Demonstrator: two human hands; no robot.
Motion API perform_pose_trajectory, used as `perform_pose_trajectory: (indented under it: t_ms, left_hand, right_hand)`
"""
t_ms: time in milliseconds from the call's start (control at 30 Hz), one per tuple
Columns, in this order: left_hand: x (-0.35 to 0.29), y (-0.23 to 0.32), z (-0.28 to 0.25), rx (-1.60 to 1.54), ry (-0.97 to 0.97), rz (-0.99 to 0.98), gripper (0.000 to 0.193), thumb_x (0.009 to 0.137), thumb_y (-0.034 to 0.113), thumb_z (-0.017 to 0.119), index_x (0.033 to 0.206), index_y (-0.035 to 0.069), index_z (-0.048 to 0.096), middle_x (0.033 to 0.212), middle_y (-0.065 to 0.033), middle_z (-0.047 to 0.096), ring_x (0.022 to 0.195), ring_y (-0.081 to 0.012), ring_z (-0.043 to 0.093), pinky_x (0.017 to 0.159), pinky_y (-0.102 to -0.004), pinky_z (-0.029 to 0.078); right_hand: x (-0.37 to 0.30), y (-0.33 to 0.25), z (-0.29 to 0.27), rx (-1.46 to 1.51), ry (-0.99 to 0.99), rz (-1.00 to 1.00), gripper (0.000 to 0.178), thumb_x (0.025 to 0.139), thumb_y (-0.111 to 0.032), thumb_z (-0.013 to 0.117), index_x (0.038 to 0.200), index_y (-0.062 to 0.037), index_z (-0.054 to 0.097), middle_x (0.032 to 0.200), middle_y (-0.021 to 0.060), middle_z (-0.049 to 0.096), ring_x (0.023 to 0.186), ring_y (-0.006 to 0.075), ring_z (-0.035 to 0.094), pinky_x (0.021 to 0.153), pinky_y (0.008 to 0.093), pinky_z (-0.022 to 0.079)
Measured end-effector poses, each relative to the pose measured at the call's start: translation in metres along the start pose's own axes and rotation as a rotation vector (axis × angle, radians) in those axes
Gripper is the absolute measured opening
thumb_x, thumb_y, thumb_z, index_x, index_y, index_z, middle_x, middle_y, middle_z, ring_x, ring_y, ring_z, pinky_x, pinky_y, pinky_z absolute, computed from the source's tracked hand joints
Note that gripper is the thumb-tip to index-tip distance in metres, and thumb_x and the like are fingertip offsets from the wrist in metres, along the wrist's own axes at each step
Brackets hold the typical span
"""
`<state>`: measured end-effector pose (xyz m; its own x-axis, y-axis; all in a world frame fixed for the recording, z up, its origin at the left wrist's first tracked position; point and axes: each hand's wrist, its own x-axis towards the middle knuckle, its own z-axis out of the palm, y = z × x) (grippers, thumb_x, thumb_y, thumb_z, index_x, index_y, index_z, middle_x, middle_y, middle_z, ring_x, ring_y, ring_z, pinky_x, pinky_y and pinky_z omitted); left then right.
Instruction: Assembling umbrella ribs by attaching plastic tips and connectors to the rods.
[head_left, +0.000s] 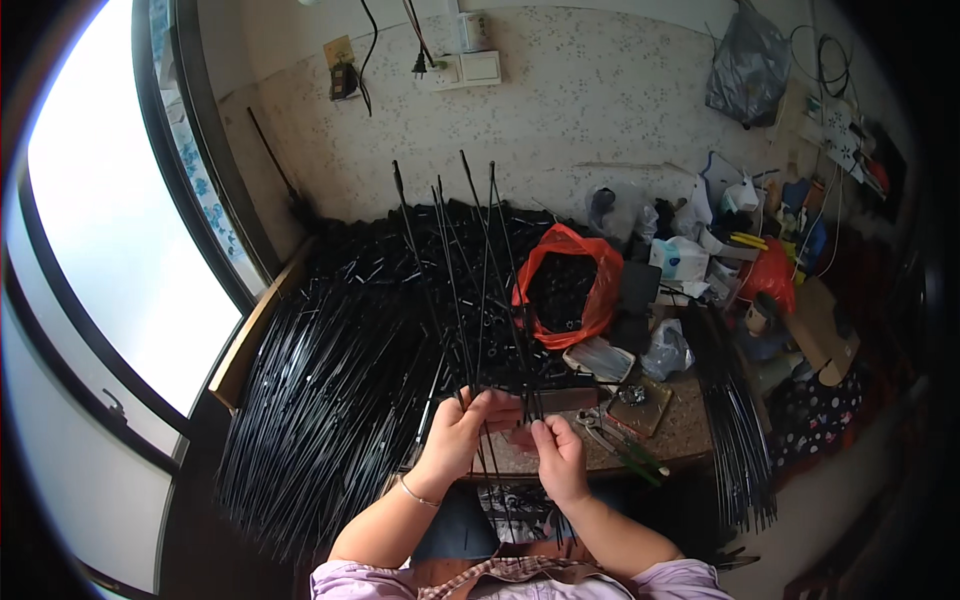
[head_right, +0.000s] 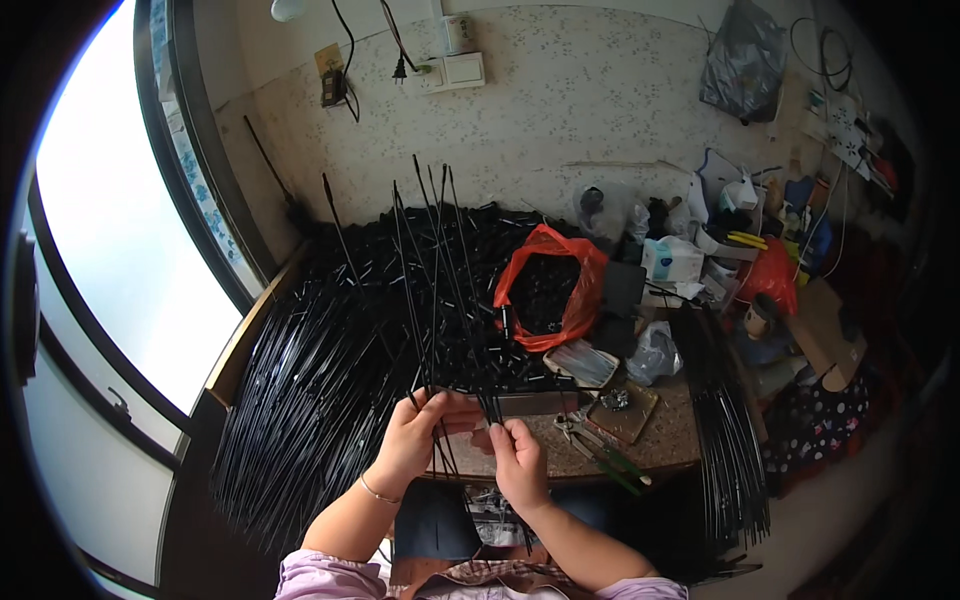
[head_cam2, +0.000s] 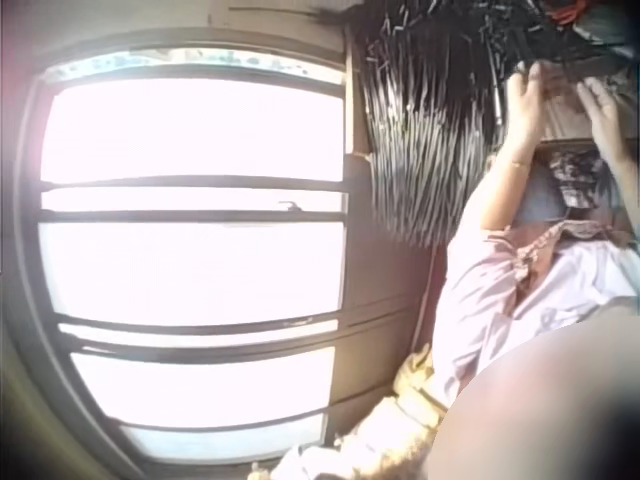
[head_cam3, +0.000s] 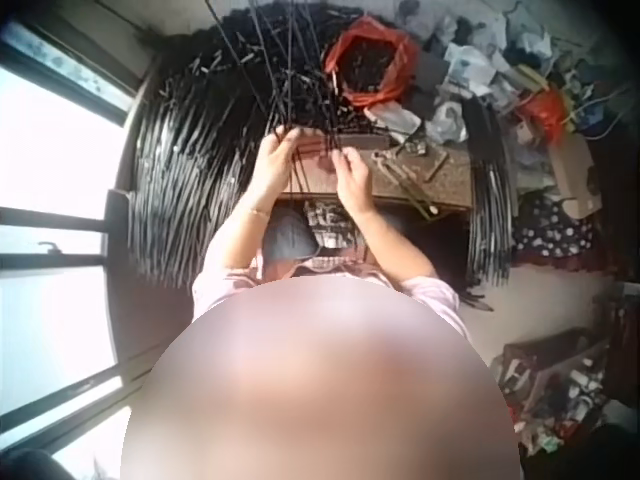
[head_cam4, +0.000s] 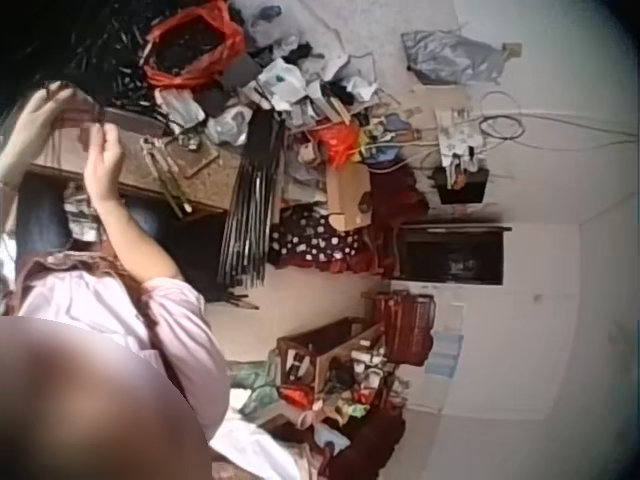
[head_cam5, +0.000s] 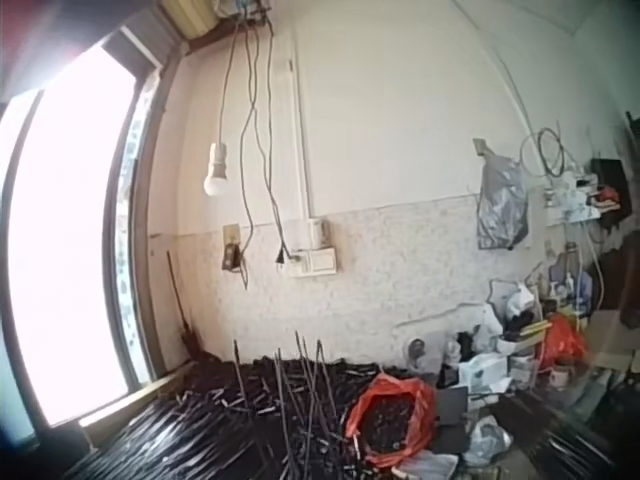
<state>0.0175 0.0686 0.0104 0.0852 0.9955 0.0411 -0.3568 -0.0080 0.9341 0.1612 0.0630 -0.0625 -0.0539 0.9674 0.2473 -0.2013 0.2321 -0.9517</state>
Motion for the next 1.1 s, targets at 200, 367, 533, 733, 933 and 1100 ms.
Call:
perform_pose_trajectory:
  t_ms: [200, 367, 533, 733, 933, 1100]
  left_hand:
    - [-0.03, 0.06, -0.062, -0.238, 0.192, 0.219, 0.029, 0.094, 0.025, 0.043, 0.089, 0.001, 0.057, 0.052, 0.0052, 0.031, 0.041, -0.0046, 0.024, 0.039, -0.0191, 0.021]
    - [-0.028, 0.073, -0.072, -0.191, 0.248, 0.126, 0.027, 0.093, 0.024, 0.046, 0.093, 0.001, 0.059, 0.051, 0.0073, 0.026, 0.04, -0.0033, 0.02, 0.038, -0.0189, 0.018]
    - [0.0, 0.026, -0.019, -0.243, 0.126, -0.077, 0.029, 0.092, 0.019, 0.046, 0.119, 0.009, 0.049, 0.088, -0.0028, 0.063, 0.082, -0.0129, 0.059, 0.071, -0.0282, 0.044]
    - [0.034, 0.008, 0.015, -0.252, -0.135, -0.224, 0.024, 0.087, 0.014, 0.055, 0.105, -0.001, 0.057, 0.1, -0.0123, 0.063, 0.092, -0.02, 0.061, 0.082, -0.0334, 0.048]
    - [0.032, -0.005, 0.027, 0.017, -0.193, -0.098, 0.024, 0.077, 0.001, 0.066, 0.099, -0.004, 0.058, 0.084, -0.0103, 0.065, 0.077, -0.0178, 0.063, 0.072, -0.0291, 0.052]
    - [-0.001, -0.059, 0.0, 0.508, -0.578, 0.275, 0.015, 0.08, 0.006, 0.064, 0.095, 0.005, 0.065, 0.086, -0.0044, 0.066, 0.075, -0.0138, 0.063, 0.066, -0.0255, 0.049]
  right_hand:
    - [0.028, -0.018, -0.025, 0.145, 0.144, 0.135, 0.017, 0.093, -0.017, 0.045, 0.093, -0.0027, 0.055, 0.059, -0.0028, 0.045, 0.045, 0.0034, 0.037, 0.04, 0.0179, 0.03]
    - [0.036, -0.024, -0.023, 0.197, 0.094, 0.166, 0.018, 0.092, -0.014, 0.046, 0.102, -0.0025, 0.055, 0.061, -0.0015, 0.047, 0.042, 0.0037, 0.037, 0.038, 0.0175, 0.027]
    - [0.036, -0.017, 0.002, 0.066, -0.015, 0.029, 0.016, 0.09, -0.01, 0.049, 0.102, -0.0017, 0.056, 0.076, 0.0006, 0.054, 0.063, 0.0071, 0.051, 0.058, 0.0186, 0.041]
    - [-0.013, 0.001, -0.003, -0.422, -0.088, -0.104, 0.059, 0.075, -0.016, 0.068, 0.122, -0.0065, 0.033, 0.079, 0.0084, 0.058, 0.067, 0.0272, 0.057, 0.062, 0.0355, 0.047]
    - [-0.037, 0.042, -0.044, -0.12, -0.475, 0.335, 0.044, 0.084, -0.021, 0.061, 0.121, -0.0063, 0.043, 0.073, 0.0011, 0.058, 0.059, 0.0107, 0.056, 0.059, 0.024, 0.047]
    - [0.005, 0.02, -0.047, 0.854, -0.367, 0.625, 0.082, 0.083, -0.067, 0.029, 0.129, -0.0001, 0.035, 0.122, 0.0185, 0.05, 0.107, 0.027, 0.053, 0.093, 0.0411, 0.04]
